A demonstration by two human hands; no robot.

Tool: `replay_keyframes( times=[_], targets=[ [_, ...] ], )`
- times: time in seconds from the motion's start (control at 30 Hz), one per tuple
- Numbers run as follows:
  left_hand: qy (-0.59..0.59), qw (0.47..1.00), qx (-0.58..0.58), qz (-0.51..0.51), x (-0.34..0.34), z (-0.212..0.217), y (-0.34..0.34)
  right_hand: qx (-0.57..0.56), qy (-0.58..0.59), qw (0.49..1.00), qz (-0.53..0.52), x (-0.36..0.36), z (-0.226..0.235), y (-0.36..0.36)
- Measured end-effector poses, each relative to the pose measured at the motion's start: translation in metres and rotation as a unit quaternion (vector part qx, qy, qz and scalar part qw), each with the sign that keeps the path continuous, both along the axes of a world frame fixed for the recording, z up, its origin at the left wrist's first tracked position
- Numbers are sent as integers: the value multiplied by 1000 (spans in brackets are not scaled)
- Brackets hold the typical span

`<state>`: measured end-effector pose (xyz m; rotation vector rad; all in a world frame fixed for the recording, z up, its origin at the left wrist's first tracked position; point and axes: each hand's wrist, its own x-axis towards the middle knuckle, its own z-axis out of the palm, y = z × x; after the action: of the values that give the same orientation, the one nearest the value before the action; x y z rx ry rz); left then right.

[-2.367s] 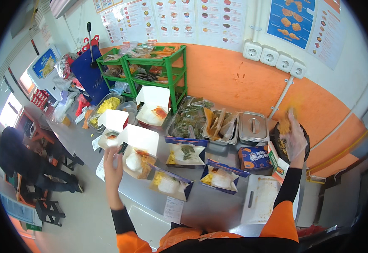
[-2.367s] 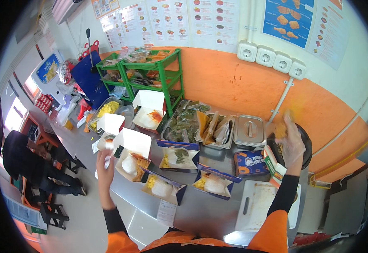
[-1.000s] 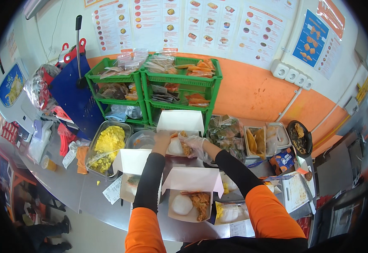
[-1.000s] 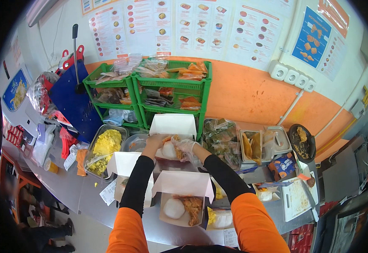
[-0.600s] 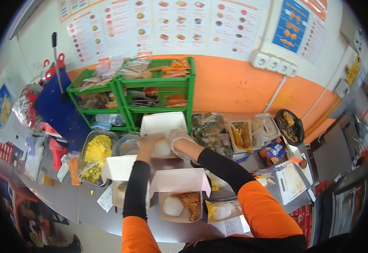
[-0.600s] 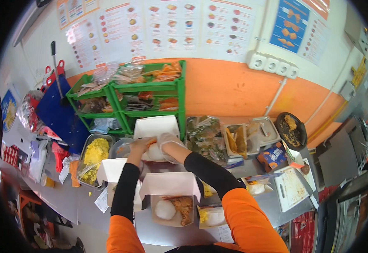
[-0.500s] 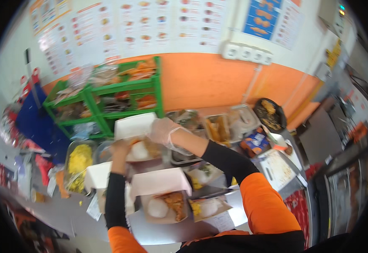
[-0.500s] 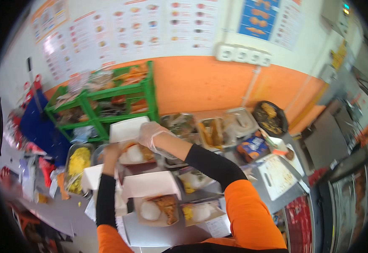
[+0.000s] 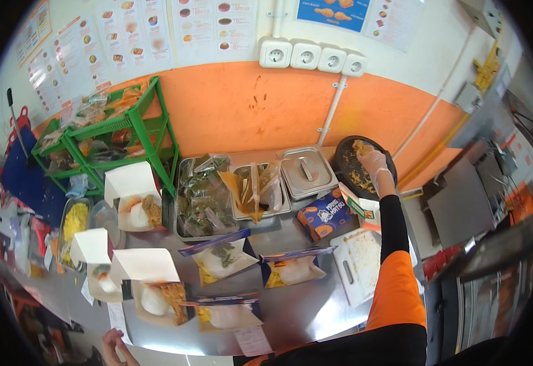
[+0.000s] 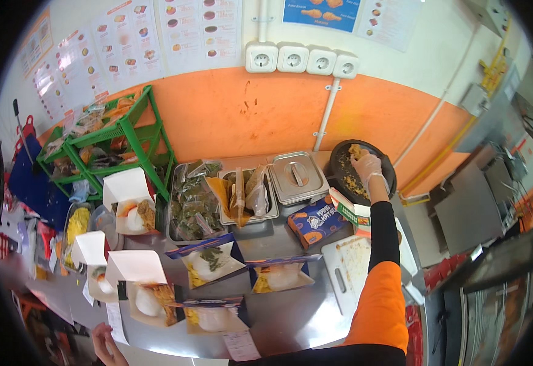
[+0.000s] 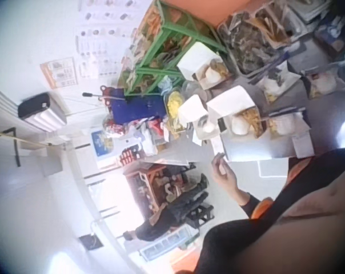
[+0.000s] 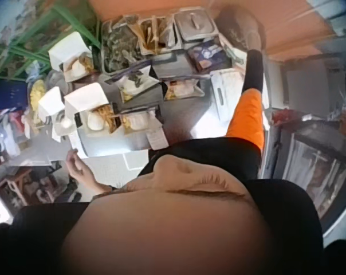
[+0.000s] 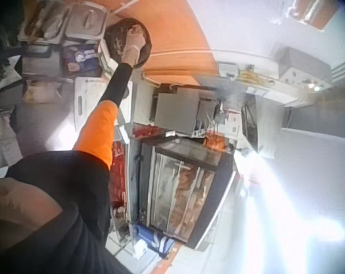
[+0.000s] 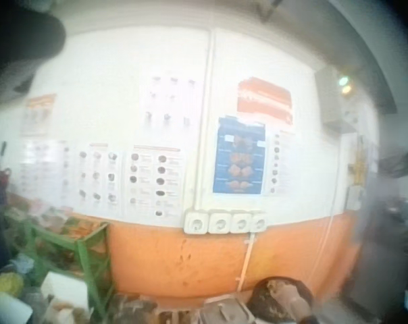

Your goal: The person assembles multiple food orders by placing rice, sauces, and vegetables into white takeout boxes, then adds fried chicken pieces and a burger patty. The person uses a knife to cut the patty and tongs to handle the chicken, organizing each component into separate boxes.

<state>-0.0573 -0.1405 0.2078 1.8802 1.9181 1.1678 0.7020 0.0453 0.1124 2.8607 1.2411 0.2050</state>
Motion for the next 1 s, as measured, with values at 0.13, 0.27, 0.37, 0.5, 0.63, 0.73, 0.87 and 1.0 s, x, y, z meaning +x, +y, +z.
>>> replay_keyframes(
  times=[0.13,0.27,0.37,0.5,0.63,0.73,0.87,1.0],
  targets=[
    [122,967,-95,204,5,-67,-102,11,44,999,-18,-5,-25,27],
    [124,928,-233,263,1,-119,-179,38,-31,998,43,51,-51,32],
    [32,897,-240,371,5,-152,-219,82,-30,993,80,84,-89,48],
    [63,911,-208,350,23,-169,-205,82,-31,995,39,130,-114,51],
    [80,921,-193,329,36,-166,-207,47,144,988,-16,118,-109,65],
    [82,926,-184,319,31,-169,-200,12,84,988,130,119,-99,41],
    [73,932,-172,311,16,-167,-191,306,447,840,-33,103,-60,22],
    [40,941,-124,311,-12,-156,-154,434,632,639,61,33,17,-6]
  ],
)
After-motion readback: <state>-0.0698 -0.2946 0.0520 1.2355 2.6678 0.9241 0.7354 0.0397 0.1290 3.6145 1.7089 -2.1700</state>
